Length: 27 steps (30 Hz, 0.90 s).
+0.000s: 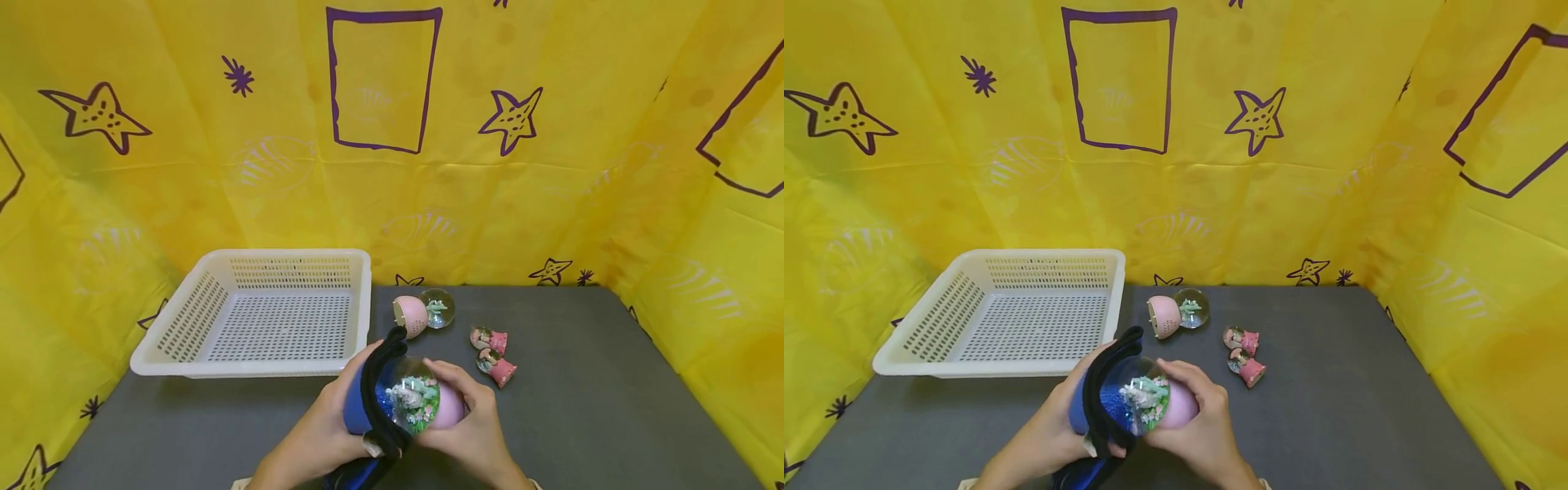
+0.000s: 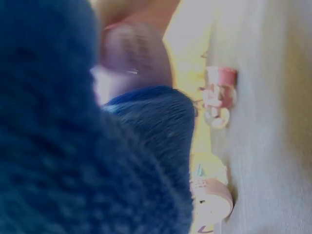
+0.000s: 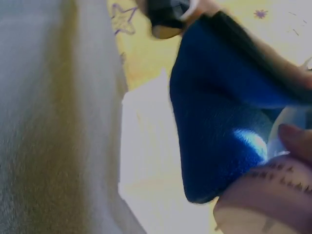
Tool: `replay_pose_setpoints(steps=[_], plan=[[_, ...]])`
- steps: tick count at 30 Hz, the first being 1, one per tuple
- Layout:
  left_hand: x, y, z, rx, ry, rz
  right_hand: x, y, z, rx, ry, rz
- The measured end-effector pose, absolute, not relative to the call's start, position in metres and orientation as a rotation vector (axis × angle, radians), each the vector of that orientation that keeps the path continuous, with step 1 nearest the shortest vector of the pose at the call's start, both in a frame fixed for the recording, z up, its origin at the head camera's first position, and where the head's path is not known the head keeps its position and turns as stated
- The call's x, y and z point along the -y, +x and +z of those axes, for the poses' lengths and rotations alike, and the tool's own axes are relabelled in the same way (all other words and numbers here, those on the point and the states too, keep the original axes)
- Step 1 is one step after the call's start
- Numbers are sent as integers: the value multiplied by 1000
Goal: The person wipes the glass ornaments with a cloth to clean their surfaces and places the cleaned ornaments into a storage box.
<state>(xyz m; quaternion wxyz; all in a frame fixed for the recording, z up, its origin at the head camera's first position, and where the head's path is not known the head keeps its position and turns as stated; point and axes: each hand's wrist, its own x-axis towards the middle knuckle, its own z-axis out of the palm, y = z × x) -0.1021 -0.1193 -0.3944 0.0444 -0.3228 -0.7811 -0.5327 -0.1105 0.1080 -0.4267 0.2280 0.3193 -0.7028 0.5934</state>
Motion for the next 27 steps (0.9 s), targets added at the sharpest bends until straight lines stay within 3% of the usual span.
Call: replay_pose_setpoints(steps=[7, 19, 27], plan=[[116, -101, -398, 2228, -1096, -1334, -115, -112, -424, 1959, 923, 2034], [119, -102, -397, 2081, -1273, -1292, -120, -117, -428, 1730, 1257, 2807], [121, -106, -398, 2033, -1317, -1254, -120, -117, -434, 1659, 1298, 3179]])
